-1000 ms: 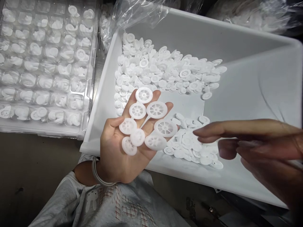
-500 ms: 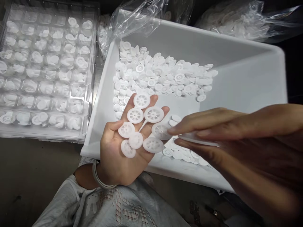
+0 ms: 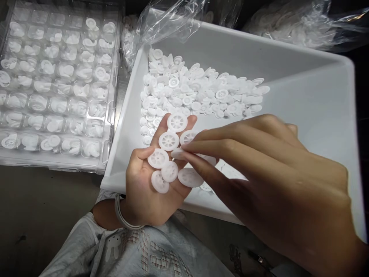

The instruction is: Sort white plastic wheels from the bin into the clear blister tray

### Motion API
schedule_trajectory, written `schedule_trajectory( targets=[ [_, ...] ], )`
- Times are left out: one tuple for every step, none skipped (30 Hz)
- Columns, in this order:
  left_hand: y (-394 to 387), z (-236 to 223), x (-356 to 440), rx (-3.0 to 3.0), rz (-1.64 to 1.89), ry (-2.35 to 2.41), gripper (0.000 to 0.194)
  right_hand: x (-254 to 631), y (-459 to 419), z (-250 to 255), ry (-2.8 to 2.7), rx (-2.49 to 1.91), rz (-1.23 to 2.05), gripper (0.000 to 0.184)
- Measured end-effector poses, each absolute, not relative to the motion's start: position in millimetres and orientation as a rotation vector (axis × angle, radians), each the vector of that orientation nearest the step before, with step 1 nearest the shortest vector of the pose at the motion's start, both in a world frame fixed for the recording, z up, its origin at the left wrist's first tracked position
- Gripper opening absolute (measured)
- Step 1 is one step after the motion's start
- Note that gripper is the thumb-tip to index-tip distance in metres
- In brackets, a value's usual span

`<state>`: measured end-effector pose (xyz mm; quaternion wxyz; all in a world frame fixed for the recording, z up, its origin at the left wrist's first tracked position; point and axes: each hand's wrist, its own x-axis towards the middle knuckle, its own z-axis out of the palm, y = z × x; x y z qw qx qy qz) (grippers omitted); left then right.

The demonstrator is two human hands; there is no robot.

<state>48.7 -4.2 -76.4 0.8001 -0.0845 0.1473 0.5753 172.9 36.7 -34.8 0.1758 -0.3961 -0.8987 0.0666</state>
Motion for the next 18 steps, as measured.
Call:
schedule_trajectory(
  targets=[
    [-4, -76, 49, -0.185, 1.231, 0.316, 0.056, 173, 37, -36, -2.545, -1.144, 0.147, 0.007],
    [-4, -76, 49, -0.189, 1.226, 0.319, 0.057, 174, 37, -37, -2.540, -1.166, 0.108, 0.008],
    [-4, -76, 49, -0.193, 1.217, 0.324, 0.057, 174, 38, -38, -2.533, -1.186, 0.081, 0.008],
    [-4, -76, 48, -0.198, 1.210, 0.332, 0.057, 174, 38, -38, -2.528, -1.207, 0.072, 0.008],
    [-3, -75, 48, -0.200, 1.203, 0.339, 0.057, 174, 39, -39, -2.522, -1.218, 0.078, 0.008],
    [-3, -74, 48, -0.204, 1.197, 0.349, 0.056, 174, 40, -39, -2.513, -1.222, 0.095, 0.006],
    [-3, -74, 48, -0.210, 1.196, 0.356, 0.056, 174, 41, -40, -2.501, -1.222, 0.121, 0.004],
    [-3, -73, 48, -0.214, 1.195, 0.355, 0.056, 174, 42, -40, -2.486, -1.226, 0.159, 0.003],
    [-3, -73, 47, -0.216, 1.198, 0.352, 0.056, 175, 44, -40, -2.472, -1.233, 0.215, 0.005],
    [-3, -73, 47, -0.214, 1.200, 0.347, 0.056, 176, 45, -40, -2.452, -1.224, 0.285, 0.008],
    [-3, -73, 47, -0.210, 1.203, 0.346, 0.056, 177, 46, -40, -2.429, -1.201, 0.365, 0.011],
    [-3, -74, 47, -0.204, 1.206, 0.345, 0.056, 180, 47, -40, -2.399, -1.187, 0.450, 0.013],
    [-3, -74, 47, -0.196, 1.206, 0.343, 0.056, 183, 47, -40, -2.365, -1.184, 0.538, 0.016],
    [-3, -75, 47, -0.191, 1.202, 0.343, 0.056, 186, 47, -40, -2.325, -1.197, 0.623, 0.020],
    [-3, -75, 47, -0.189, 1.198, 0.340, 0.057, 191, 47, -41, -2.285, -1.225, 0.700, 0.025],
    [-2, -76, 46, -0.187, 1.196, 0.330, 0.057, 195, 46, -42, -2.251, -1.265, 0.767, 0.031],
    [-2, -76, 46, -0.191, 1.198, 0.325, 0.057, 199, 45, -44, -2.228, -1.304, 0.827, 0.035],
    [-2, -76, 46, -0.196, 1.202, 0.319, 0.058, 203, 44, -45, -2.213, -1.325, 0.881, 0.038]
  ],
)
